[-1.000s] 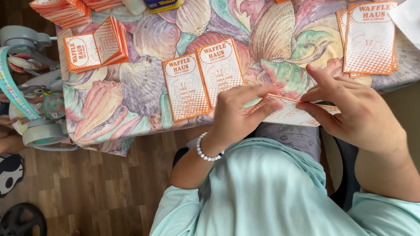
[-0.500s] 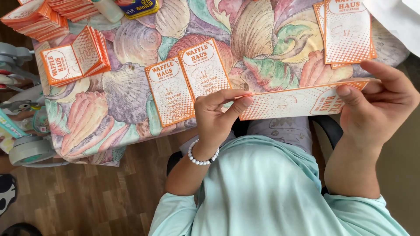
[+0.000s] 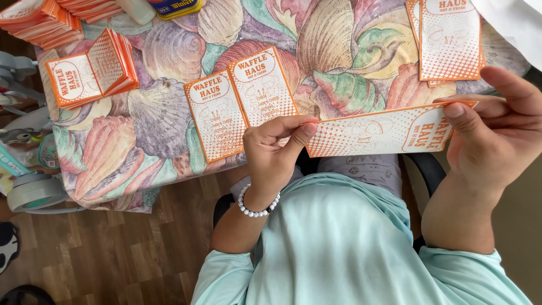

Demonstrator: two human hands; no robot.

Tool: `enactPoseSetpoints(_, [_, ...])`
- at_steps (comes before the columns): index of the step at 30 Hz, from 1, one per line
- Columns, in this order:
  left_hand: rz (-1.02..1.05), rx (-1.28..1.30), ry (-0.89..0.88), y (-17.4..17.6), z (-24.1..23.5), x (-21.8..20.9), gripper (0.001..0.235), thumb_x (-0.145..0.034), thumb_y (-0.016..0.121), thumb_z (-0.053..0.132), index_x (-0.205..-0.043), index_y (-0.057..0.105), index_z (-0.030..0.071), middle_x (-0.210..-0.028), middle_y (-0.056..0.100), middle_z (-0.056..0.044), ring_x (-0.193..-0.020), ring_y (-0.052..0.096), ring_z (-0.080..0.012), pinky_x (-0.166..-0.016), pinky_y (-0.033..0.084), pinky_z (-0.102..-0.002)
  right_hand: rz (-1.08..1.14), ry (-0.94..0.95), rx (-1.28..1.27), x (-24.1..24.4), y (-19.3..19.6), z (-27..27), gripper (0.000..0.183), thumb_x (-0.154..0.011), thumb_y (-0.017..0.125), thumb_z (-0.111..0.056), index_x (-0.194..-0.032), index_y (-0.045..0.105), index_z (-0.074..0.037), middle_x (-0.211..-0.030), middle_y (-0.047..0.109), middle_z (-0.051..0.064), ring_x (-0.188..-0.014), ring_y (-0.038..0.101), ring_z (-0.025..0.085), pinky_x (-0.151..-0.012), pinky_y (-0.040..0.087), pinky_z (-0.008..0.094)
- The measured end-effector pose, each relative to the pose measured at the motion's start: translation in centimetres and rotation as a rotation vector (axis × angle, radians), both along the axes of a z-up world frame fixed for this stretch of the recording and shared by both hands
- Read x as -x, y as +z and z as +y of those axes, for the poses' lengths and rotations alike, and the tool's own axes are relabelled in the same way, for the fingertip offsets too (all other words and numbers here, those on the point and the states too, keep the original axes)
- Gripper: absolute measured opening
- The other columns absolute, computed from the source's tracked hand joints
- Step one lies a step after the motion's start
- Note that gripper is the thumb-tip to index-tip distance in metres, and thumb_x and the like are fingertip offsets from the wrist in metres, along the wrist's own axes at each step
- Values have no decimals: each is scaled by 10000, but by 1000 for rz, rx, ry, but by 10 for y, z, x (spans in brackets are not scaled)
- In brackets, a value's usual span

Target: Applying glue to paper templates and folding them to create bags

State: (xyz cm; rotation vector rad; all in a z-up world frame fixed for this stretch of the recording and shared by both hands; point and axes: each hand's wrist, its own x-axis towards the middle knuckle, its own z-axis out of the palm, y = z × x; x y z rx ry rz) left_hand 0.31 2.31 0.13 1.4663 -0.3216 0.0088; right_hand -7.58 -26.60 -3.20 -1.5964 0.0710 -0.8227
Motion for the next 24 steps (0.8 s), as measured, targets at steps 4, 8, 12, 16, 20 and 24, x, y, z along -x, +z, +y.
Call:
enactPoseSetpoints(4, [8,-6,19,2,-1,0,123,-943,753,168,-968,777,50,-898,782,-48,-836,711,-84,-768,561,-206,-8,1,52,0,1,-2,528,-1016,765,97,-1469,495,97,-1417,632,230,-1059,701,343,-905,592,362])
enactPoseSetpoints(8, [-2,6,24,0,-3,0,115,-940,754,157,-970,771,48,-917,785,-64,-844,732,-100,-789,584,-207,20,3,37,-1,-1,-6,549,-1027,765,102,-1507,501,77,-1308,647,233,-1073,708,337,-984,593,380])
enactPoseSetpoints(12, [-36,-67,58,5,-6,2,156,-952,732,214,-965,771,63,-901,784,-50,-821,744,-104,-780,595,-216,56,38,32,-4,-5,-14,499,-1118,694,63,-1574,491,75,-1161,642,242,-1138,728,424,-1080,605,436])
enactPoseSetpoints(16, [-245,-126,115,4,-10,3,106,-982,710,156,-983,751,59,-947,770,-59,-875,745,-151,-823,598,-267,-47,160,492,-8,51,18,490,-1221,361,-138,-1627,272,122,-1608,322,362,-1470,372,491,-1349,272,595])
enactPoseSetpoints(20, [-487,-249,151,-2,-14,4,62,-1000,701,151,-1022,743,110,-917,768,-11,-835,756,-220,-914,635,-361,-128,77,1099,-22,84,67,375,-1109,682,-243,-1271,729,91,-1266,680,275,-1201,655,479,-1087,491,569])
enactPoseSetpoints(24, [-547,-274,113,3,-14,4,96,-1020,667,184,-1043,736,120,-817,747,4,-722,717,-200,-964,656,-411,-154,182,1211,-45,79,84,150,-1102,680,-85,-971,738,-42,-950,760,82,-930,731,301,-812,460,371])
